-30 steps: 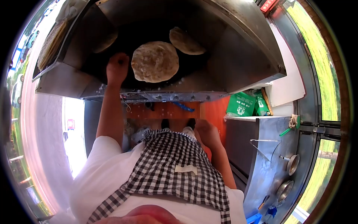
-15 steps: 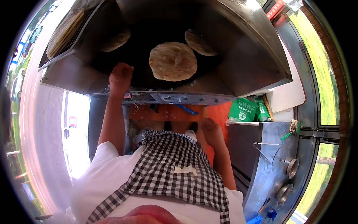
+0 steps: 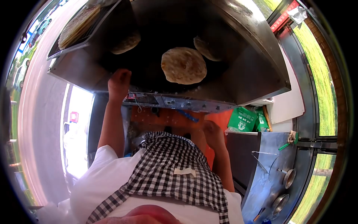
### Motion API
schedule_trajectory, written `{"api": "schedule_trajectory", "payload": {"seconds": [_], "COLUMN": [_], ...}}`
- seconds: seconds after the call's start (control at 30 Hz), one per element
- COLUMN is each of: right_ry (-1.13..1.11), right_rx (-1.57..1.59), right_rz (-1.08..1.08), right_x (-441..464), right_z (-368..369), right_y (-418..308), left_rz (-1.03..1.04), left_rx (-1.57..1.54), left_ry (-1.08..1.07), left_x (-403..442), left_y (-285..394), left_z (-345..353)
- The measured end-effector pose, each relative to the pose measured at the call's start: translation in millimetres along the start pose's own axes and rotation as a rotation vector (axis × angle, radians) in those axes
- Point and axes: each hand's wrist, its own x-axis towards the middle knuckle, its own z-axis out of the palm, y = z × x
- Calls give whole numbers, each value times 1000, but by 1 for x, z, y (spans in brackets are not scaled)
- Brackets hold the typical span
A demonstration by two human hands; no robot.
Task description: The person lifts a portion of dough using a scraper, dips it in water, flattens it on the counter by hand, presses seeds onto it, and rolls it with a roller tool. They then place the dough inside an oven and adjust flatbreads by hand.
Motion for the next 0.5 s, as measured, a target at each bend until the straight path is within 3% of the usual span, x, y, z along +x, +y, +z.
{"api": "schedule_trajectory", "payload": {"seconds": [0.17, 0.27, 0.33, 0.4, 0.5], "right_ry": [-7, -17, 20, 5, 18], "right_rx": [17, -108, -369, -299, -551], "right_rz": [-20, -178, -469, -337, -604], "right_x": [7, 10, 13, 10, 13], "right_z": [-17, -24, -32, -38, -57], "right_y": [10, 63, 84, 99, 113], "left_rz": [-54, -71, -34, 36, 103], "left_rx": [43, 28, 16, 20, 60], "left_ry": [-23, -17, 6, 26, 46], "left_x": [-10, -21, -23, -29, -35], "left_y": [15, 26, 33, 45, 60], "left_z": [2, 15, 18, 19, 20]}}
